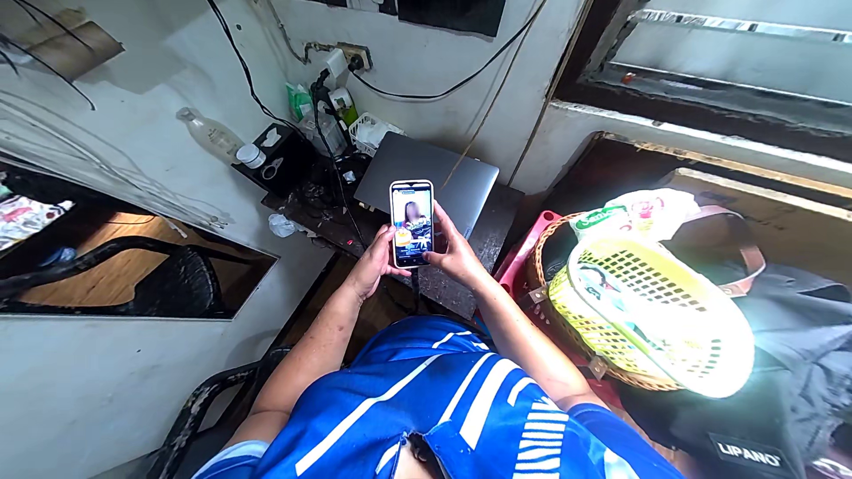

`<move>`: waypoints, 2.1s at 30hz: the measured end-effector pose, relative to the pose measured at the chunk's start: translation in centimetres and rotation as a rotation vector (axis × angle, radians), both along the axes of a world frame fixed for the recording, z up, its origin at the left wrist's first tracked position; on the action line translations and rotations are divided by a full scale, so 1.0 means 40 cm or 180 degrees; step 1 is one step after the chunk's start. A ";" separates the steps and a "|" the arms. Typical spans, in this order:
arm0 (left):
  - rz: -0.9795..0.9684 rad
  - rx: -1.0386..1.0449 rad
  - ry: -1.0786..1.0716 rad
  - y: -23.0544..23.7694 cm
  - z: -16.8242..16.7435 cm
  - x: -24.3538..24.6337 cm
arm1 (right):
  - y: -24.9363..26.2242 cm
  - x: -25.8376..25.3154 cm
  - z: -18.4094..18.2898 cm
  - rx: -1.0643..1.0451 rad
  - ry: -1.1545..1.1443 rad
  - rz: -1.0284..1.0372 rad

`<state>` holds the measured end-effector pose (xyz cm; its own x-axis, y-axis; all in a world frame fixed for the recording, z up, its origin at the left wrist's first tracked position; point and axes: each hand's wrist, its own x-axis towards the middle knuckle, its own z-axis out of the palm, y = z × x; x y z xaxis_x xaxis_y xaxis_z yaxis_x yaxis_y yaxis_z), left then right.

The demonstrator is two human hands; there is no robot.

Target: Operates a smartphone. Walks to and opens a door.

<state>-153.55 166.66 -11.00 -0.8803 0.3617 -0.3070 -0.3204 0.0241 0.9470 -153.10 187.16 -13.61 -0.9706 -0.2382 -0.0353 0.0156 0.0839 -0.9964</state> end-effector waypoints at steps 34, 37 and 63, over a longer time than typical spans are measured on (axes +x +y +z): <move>0.0068 -0.0544 0.0145 0.034 -0.010 -0.006 | 0.004 -0.006 -0.011 0.0187 -0.0066 -0.0074; 0.0066 -0.0584 0.0170 0.033 -0.012 -0.006 | 0.004 -0.006 -0.013 0.0140 -0.0030 -0.0069; -0.0157 -0.0709 0.0071 0.039 -0.046 -0.026 | 0.034 0.003 -0.024 -0.0249 -0.0364 -0.0076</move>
